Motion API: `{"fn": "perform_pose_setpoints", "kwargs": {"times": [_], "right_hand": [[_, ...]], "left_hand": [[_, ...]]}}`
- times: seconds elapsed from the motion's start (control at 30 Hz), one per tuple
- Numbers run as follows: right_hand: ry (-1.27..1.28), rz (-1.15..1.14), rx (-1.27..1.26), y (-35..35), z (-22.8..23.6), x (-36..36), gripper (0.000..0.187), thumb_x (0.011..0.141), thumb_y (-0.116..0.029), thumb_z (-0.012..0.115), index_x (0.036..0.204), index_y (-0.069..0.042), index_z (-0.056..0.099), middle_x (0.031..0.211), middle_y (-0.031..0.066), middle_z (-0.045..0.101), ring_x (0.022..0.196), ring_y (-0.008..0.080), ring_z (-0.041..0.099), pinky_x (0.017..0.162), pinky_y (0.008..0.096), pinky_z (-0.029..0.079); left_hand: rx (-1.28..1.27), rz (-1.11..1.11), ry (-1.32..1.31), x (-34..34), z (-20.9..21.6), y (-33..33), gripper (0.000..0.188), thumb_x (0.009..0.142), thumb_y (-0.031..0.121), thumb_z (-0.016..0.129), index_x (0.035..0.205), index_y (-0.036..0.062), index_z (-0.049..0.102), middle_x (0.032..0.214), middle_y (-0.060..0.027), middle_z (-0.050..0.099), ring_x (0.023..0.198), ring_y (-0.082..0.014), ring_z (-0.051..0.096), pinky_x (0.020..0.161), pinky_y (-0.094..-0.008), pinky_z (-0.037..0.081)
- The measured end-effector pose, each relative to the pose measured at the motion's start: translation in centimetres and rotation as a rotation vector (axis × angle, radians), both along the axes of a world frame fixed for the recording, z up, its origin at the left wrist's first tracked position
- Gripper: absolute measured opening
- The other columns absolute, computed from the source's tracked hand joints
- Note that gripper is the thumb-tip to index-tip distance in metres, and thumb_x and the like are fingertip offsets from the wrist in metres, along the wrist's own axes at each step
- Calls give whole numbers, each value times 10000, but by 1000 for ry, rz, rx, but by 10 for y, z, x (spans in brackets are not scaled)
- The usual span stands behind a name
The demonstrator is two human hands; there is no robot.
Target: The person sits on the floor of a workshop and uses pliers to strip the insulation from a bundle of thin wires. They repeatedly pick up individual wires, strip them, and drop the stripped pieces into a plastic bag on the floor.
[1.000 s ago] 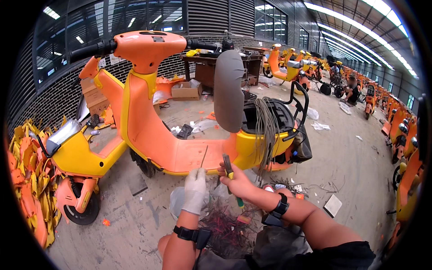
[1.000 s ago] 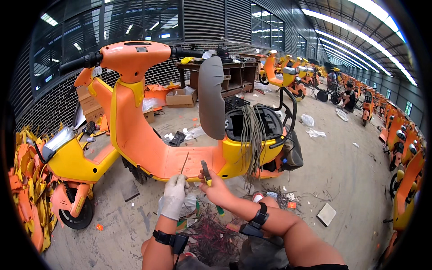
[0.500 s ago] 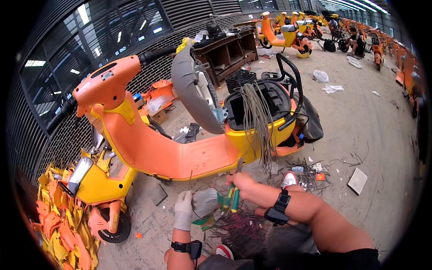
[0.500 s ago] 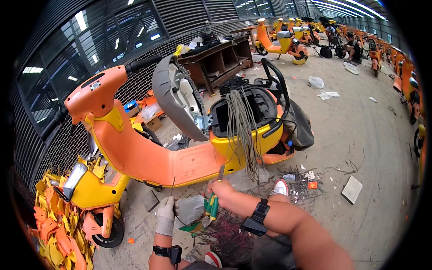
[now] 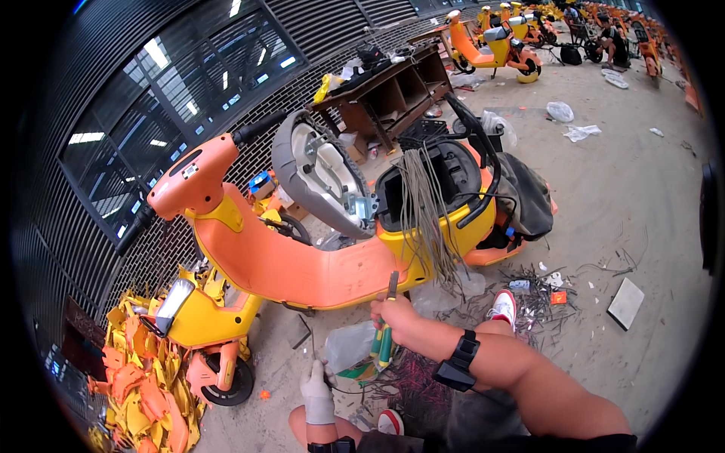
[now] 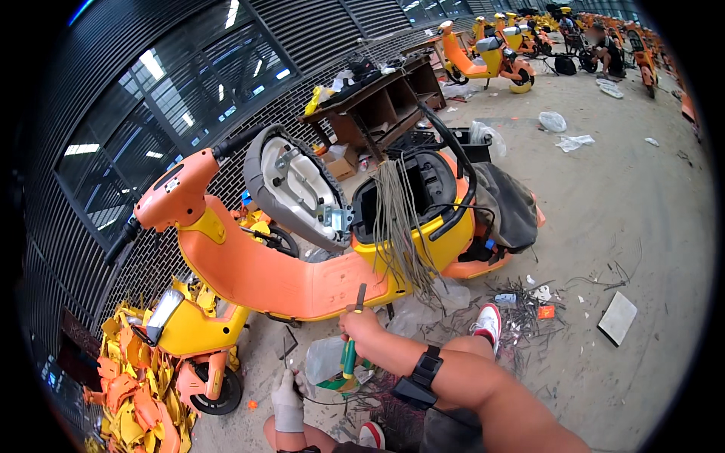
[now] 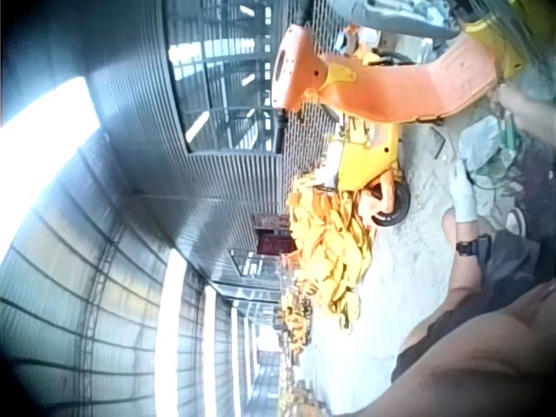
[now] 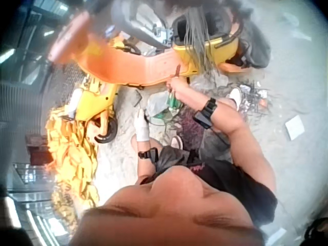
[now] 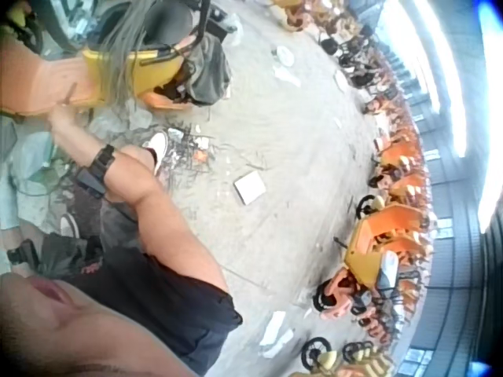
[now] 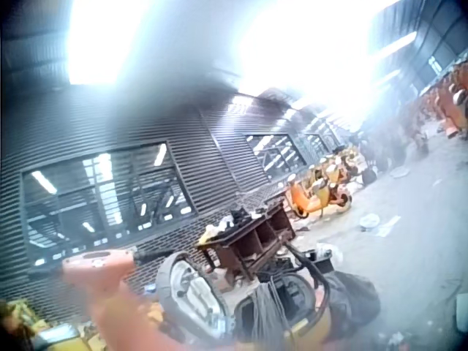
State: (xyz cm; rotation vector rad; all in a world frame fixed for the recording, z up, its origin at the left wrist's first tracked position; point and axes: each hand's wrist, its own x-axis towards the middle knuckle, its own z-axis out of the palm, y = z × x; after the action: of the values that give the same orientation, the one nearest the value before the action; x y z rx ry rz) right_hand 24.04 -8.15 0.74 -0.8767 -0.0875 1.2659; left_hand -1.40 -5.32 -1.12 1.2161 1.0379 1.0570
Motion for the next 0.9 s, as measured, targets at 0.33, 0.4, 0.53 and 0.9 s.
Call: {"fn": "perform_pose_setpoints", "kwargs": {"times": [0.33,0.4,0.53,0.9], "right_hand": [[-168,364,62,-43,25,12,438,859,52,580,1277,-15,463,1197,110,588,1003,210,621,743,334,537],[-116,394,132,-38,17,11,462,875,61,567,1316,3,441,1225,122,586,1086,227,619,759,339,541],[35,396,128,-38,23,11,501,904,78,526,1379,-10,393,1346,177,531,1228,279,570,877,371,527],[-135,385,216,7,7,-44,763,848,156,513,1501,-64,185,1484,203,392,1388,302,405,984,349,455]], "left_hand": [[-123,-444,-10,55,81,42,247,1008,234,524,1052,-5,570,741,-50,578,646,-172,568,595,-300,463],[-200,-481,-27,59,56,53,235,1013,236,522,1058,11,577,808,-65,614,706,-169,602,620,-307,490],[-428,-494,-29,71,12,55,232,1030,229,494,1117,22,554,965,-86,639,855,-213,659,764,-363,552],[243,-299,446,42,-8,24,213,1037,174,445,1100,-2,548,953,-123,621,829,-211,600,740,-316,482]]}}
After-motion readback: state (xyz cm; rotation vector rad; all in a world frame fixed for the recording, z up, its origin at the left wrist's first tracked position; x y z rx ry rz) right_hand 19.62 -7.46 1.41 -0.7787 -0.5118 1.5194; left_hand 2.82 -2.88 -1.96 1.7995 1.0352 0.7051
